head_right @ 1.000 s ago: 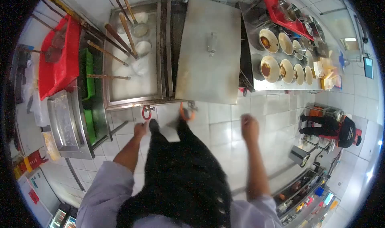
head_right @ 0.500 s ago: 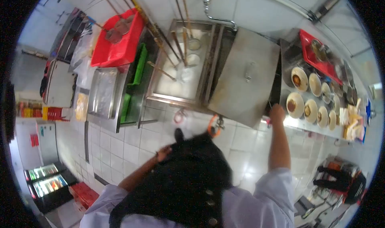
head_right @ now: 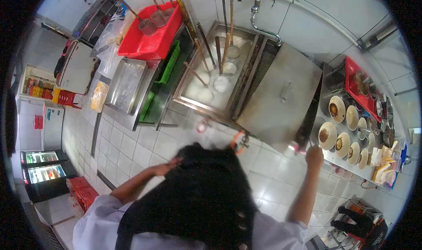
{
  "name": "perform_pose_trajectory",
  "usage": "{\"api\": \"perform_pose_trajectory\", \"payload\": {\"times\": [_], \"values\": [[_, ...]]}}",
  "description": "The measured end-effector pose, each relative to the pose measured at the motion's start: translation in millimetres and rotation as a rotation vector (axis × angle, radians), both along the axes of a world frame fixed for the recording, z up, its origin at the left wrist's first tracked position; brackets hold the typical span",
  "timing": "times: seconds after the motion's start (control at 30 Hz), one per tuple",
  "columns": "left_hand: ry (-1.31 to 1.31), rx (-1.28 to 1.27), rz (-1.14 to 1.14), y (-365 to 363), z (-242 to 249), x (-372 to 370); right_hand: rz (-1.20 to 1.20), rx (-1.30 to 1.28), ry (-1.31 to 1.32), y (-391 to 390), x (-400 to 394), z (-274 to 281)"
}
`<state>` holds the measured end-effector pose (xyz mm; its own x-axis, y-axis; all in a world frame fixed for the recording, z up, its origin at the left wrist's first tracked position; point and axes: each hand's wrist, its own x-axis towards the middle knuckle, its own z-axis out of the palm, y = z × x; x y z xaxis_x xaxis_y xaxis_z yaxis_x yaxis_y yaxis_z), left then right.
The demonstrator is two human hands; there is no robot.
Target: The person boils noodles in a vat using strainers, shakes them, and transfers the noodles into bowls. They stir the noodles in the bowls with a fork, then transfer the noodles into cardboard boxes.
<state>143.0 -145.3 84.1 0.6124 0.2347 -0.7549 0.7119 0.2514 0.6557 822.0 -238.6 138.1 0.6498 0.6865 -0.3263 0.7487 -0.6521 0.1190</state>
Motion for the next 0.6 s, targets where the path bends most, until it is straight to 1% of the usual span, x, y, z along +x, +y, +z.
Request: {"api": "perform_pose_trajectory", "payload": {"times": [0.03,0.07,0.1,0.17,0.2,0.23,0.27,0.3,0.33,0.4,0.43,0.47,0.5,0.53,0.57,0.6], "values": [[-0.004,-0.023,0.014,12,2,0,0.013,0.127,-0.01,-24,11,-10],[0.093,-0.093,0.091,28,50,25,0.026,0.257,-0.02,-41,17,-16],[0.09,-0.089,0.088,47,57,28,-0.006,0.215,0.018,-49,15,-6],[0.208,0.06,-0.257,85,64,32,-0.036,0.172,0.062,-65,-1,36],[0.204,0.065,-0.27,106,60,33,-0.033,0.169,0.066,-73,-10,56],[0.113,0.273,-0.231,126,51,34,-0.046,0.166,0.009,-76,-25,80],[0.016,0.475,-0.189,149,46,36,-0.147,0.28,0.025,-74,-47,109],[-0.162,0.614,-0.128,178,64,54,-0.248,0.392,0.038,-71,-69,136],[-0.153,0.434,0.026,206,65,66,-0.263,0.387,0.027,-70,-82,156],[-0.32,0.674,0.333,235,114,113,-0.202,0.401,0.298,-64,-107,185],[-0.375,0.72,0.406,258,108,129,-0.215,0.401,0.288,-48,-125,196],[-0.427,0.766,0.479,280,103,143,-0.225,0.341,0.417,-24,-146,205],[-0.415,0.815,0.463,297,105,158,-0.236,0.283,0.548,0,-167,211],[-0.405,0.867,0.446,314,108,172,-0.13,0.343,0.595,19,-186,204],[-0.416,0.866,0.432,329,102,185,-0.023,0.403,0.638,40,-205,191],[-0.467,0.946,0.396,343,92,197,-0.014,0.347,0.599,63,-224,183]]}}
